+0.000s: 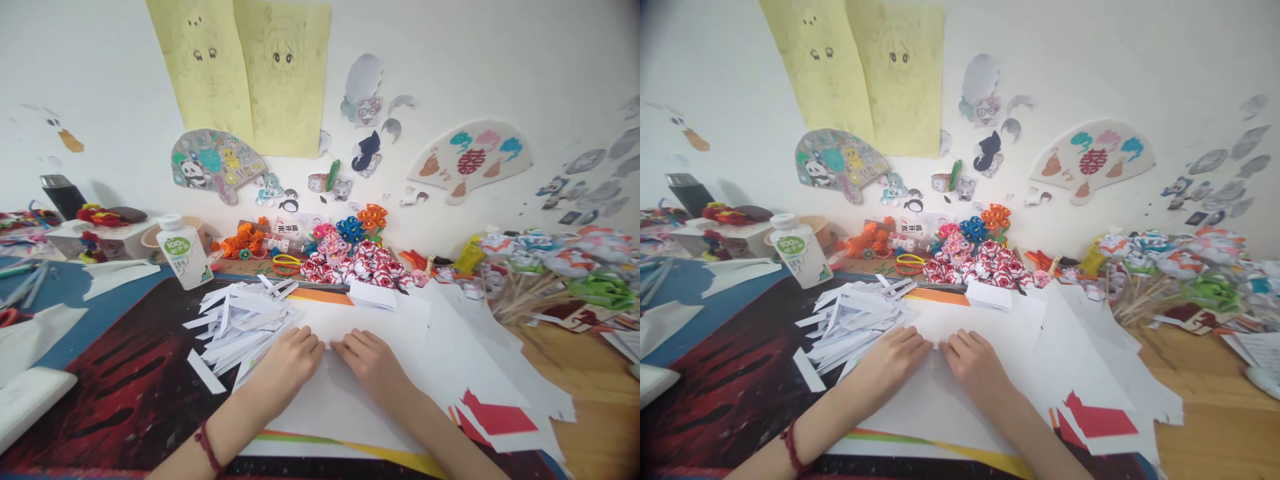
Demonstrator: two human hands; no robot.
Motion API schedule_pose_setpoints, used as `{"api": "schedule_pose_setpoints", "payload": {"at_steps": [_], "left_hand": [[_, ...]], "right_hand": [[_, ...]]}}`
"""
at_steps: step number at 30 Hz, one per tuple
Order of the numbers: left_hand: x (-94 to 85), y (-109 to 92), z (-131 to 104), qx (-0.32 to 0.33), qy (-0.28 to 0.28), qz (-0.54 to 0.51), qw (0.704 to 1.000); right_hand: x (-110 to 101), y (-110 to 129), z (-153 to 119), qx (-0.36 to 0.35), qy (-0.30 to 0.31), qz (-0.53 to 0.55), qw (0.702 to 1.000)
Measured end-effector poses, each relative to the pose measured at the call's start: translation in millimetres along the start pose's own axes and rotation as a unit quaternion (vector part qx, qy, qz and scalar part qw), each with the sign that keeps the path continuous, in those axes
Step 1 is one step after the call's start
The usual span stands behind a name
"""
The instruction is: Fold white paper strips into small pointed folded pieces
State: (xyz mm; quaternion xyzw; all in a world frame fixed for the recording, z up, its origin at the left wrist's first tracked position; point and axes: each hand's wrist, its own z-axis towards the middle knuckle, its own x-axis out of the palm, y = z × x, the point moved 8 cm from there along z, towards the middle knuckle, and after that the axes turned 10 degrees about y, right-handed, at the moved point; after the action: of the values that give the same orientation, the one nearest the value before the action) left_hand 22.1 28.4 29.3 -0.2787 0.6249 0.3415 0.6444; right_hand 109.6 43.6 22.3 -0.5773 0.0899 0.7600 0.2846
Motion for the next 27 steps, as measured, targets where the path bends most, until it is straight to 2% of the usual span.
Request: {"api": "schedule_pose_setpoints", "payload": {"at_steps": [4, 12, 27], "left_hand": [[3.1, -2.5, 1.0, 0.004, 0.019, 0.044, 0.999], [5.9, -4.2, 1.0, 0.010, 0.023, 0.059, 0.998], [3.8, -9.3, 2.5, 0.002, 0.032, 0.088, 0.996]], "right_hand": [[1.3, 2.0, -0.8, -0.009, -0.005, -0.024, 1.000], [0.6, 7.1, 0.3, -0.034, -0.027, -0.045, 0.998], [5.7, 7.5, 0.8, -0.013, 0.004, -0.042, 0.999]]}}
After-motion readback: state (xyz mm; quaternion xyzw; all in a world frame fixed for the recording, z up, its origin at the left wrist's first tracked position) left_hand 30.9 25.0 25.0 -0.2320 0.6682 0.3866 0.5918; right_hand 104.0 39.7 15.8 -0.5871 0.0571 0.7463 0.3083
